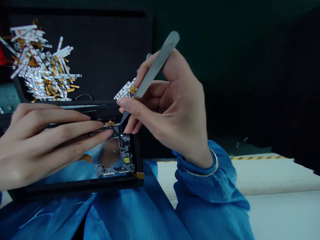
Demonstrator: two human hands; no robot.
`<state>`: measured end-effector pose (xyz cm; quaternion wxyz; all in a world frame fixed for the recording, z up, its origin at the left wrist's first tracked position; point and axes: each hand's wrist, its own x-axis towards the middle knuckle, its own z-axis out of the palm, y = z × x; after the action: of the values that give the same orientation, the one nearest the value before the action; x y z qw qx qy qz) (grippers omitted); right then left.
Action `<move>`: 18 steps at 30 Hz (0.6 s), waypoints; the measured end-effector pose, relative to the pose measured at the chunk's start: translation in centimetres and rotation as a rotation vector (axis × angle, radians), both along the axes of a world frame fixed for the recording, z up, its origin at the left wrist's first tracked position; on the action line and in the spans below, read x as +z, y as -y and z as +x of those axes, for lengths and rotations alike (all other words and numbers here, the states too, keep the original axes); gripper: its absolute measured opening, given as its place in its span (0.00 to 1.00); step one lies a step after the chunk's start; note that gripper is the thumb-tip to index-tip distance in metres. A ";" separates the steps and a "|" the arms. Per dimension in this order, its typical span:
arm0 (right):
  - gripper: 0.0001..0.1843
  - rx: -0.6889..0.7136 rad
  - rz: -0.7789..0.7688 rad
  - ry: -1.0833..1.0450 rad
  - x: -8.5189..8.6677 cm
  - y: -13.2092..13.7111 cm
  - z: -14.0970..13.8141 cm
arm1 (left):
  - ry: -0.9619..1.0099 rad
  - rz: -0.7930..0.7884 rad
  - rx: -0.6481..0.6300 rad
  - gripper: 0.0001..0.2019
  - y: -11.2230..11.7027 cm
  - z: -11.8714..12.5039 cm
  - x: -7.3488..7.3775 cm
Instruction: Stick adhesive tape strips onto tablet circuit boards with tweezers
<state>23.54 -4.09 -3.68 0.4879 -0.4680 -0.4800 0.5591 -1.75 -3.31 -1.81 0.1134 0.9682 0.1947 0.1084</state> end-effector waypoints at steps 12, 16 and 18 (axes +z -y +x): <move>0.22 -0.004 -0.018 0.104 0.4 0.2 0.1 | 0.015 -0.008 0.006 0.17 -0.1 0.1 0.0; 0.22 -0.010 0.006 0.141 0.7 0.2 0.1 | -0.005 -0.034 0.052 0.17 0.1 0.2 0.2; 0.22 -0.002 0.006 0.135 0.6 0.3 0.2 | -0.017 -0.051 0.058 0.17 0.2 0.1 0.3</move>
<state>23.73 -4.36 -3.06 0.4563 -0.5038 -0.5129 0.5243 -1.62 -3.48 -1.48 0.1333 0.9598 0.2265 0.0982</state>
